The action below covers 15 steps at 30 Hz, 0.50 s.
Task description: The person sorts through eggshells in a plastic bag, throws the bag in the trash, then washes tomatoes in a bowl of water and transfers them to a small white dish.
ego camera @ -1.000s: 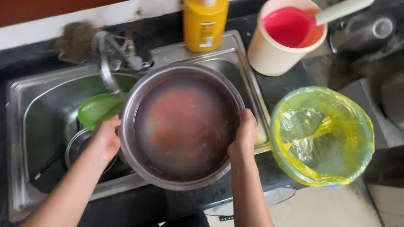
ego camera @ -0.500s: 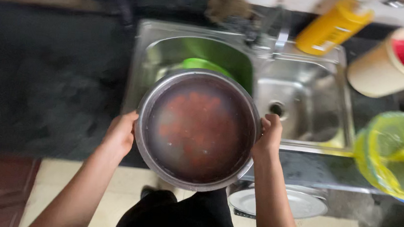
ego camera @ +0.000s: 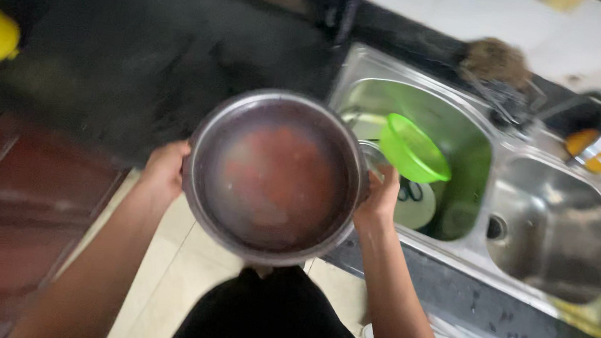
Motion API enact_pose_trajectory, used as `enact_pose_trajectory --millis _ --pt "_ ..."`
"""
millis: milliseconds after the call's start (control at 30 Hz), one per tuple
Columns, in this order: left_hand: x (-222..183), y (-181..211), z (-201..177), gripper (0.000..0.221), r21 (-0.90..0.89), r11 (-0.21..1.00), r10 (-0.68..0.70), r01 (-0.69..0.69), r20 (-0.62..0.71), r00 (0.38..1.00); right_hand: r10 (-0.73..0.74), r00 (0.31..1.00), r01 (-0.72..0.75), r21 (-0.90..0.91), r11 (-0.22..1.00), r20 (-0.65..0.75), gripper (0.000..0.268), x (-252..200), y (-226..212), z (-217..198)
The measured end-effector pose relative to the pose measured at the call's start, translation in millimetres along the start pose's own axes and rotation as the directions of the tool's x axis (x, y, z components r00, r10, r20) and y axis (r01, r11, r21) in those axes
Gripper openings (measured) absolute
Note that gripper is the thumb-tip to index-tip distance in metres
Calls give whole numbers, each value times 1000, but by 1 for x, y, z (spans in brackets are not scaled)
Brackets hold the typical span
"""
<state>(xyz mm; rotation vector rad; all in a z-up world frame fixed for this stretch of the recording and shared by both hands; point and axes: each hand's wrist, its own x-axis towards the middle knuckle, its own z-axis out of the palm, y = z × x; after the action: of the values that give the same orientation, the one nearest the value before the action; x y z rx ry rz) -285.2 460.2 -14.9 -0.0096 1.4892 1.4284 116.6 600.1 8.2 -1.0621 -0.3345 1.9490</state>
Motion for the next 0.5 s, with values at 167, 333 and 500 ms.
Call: enact_pose_trajectory --millis 167,333,500 --pt "20 30 -32 26 -16 999 27 -28 -48 998 52 994 -55 -34 998 -101 51 32 25 54" --pt "43 35 -57 29 -26 1000 -1 0 -41 999 -105 994 108 88 990 -39 29 67 67 55" --pt "65 43 -75 33 -109 994 31 -16 139 990 -361 913 293 -310 904 -190 36 45 88 64"
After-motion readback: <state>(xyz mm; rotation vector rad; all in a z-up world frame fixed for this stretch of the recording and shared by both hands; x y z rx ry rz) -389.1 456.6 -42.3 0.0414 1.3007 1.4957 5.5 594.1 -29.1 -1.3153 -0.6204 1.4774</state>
